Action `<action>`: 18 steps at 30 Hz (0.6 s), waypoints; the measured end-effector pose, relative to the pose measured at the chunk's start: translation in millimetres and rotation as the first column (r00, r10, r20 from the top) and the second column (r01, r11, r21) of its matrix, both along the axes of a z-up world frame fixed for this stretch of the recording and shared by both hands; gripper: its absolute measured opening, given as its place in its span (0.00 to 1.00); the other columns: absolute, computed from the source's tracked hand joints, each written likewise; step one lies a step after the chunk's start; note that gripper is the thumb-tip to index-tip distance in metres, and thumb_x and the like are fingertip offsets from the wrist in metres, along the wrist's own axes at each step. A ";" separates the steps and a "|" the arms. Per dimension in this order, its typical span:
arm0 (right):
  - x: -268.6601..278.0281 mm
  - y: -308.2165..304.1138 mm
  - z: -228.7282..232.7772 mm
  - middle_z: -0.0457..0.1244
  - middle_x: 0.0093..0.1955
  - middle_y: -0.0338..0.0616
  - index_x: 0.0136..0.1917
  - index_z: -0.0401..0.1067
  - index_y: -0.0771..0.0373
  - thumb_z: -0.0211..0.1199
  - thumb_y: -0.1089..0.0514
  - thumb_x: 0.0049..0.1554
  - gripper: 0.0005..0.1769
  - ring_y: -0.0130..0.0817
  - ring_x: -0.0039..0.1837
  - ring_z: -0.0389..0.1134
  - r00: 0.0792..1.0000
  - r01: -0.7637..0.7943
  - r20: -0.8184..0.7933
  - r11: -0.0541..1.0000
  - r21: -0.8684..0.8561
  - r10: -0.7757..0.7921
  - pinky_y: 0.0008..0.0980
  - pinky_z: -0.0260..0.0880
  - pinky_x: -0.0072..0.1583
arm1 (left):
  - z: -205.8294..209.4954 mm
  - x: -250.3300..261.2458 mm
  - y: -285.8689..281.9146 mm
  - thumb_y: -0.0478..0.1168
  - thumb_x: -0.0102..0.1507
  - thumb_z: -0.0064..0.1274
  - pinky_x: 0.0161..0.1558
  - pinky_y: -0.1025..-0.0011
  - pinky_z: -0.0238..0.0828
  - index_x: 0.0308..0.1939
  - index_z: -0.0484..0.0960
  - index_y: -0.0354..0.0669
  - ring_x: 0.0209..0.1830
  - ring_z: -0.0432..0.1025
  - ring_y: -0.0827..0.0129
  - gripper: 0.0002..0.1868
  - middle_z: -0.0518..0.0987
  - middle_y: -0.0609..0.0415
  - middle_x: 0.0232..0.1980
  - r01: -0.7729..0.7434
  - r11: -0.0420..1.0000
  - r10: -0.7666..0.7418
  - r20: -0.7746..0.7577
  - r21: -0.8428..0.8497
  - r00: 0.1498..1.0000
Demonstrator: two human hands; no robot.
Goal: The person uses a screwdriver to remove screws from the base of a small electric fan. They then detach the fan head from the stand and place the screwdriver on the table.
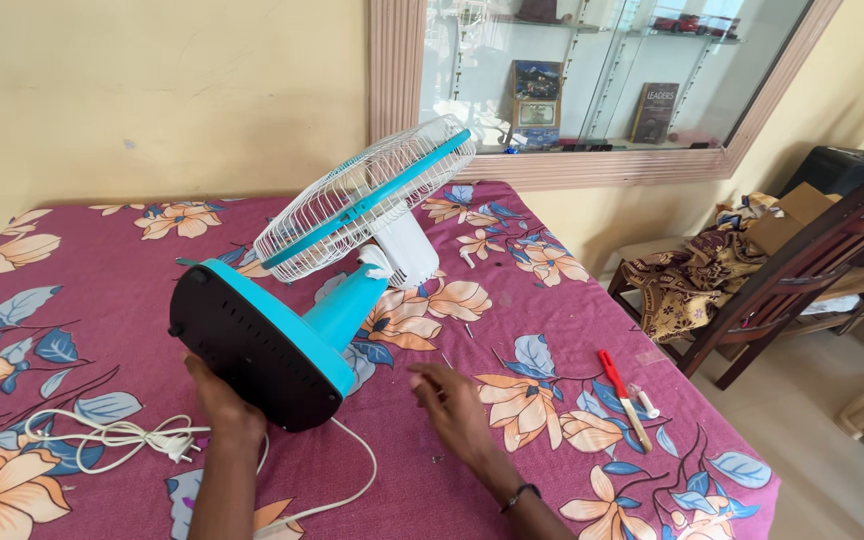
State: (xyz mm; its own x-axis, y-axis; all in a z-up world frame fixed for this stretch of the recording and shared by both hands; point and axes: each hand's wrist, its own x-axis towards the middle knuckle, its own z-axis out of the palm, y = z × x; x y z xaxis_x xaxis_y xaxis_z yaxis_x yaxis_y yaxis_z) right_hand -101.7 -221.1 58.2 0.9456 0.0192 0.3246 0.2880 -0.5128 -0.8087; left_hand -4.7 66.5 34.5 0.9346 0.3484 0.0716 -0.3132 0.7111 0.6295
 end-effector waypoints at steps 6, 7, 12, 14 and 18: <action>-7.0 16.7 -3.0 0.70 0.51 0.45 0.66 0.72 0.61 0.59 0.55 0.62 0.20 0.31 0.47 0.73 0.995 -0.076 0.064 0.993 -0.087 0.082 0.30 0.77 0.48 | -2.6 -11.0 -29.3 0.61 0.73 0.28 0.69 0.62 0.66 0.73 0.64 0.39 0.69 0.68 0.60 0.35 0.69 0.48 0.74 -0.177 0.984 0.177 0.002 0.027 0.984; -4.8 13.2 -3.2 0.70 0.51 0.45 0.66 0.72 0.61 0.59 0.55 0.62 0.20 0.32 0.48 0.73 0.995 -0.026 0.094 0.995 -0.095 0.035 0.31 0.78 0.49 | -3.7 -10.7 -31.9 0.61 0.73 0.29 0.67 0.63 0.68 0.72 0.66 0.39 0.66 0.70 0.61 0.35 0.71 0.49 0.71 -0.208 0.977 0.211 -0.071 0.045 0.975; -2.3 -30.1 -6.0 0.69 0.51 0.50 0.63 0.73 0.64 0.64 0.57 0.58 0.21 0.38 0.50 0.73 0.942 0.276 0.236 0.952 -0.135 -0.240 0.37 0.75 0.53 | -14.0 -4.1 -29.9 0.56 0.76 0.35 0.60 0.61 0.72 0.64 0.61 0.31 0.57 0.70 0.62 0.29 0.71 0.46 0.59 -0.379 0.918 0.392 -0.126 0.117 0.911; -5.7 -41.0 -11.4 0.69 0.51 0.50 0.63 0.72 0.64 0.65 0.55 0.57 0.22 0.39 0.51 0.73 0.932 0.343 0.180 0.927 -0.149 -0.316 0.39 0.74 0.53 | -17.1 -3.5 -28.0 0.53 0.77 0.36 0.59 0.62 0.69 0.65 0.59 0.32 0.57 0.67 0.62 0.26 0.67 0.45 0.59 -0.468 0.857 0.492 -0.074 0.217 0.867; -12.2 -49.2 -26.7 0.66 0.53 0.51 0.65 0.69 0.64 0.67 0.54 0.57 0.26 0.41 0.55 0.71 0.944 0.329 0.120 0.912 -0.246 -0.308 0.40 0.72 0.57 | -10.2 -13.6 -25.0 0.48 0.79 0.38 0.70 0.59 0.65 0.72 0.56 0.34 0.72 0.62 0.53 0.25 0.61 0.37 0.71 -0.631 0.595 0.683 0.100 0.498 0.723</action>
State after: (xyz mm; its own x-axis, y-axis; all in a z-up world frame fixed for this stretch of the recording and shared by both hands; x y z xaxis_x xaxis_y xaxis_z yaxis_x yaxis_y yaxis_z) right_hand -113.9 -270.2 31.5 0.8879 -0.1855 0.4211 0.1308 -0.7757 -0.6175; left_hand -18.2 41.5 24.3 0.4765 0.8155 0.3286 -0.4980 -0.0576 0.8652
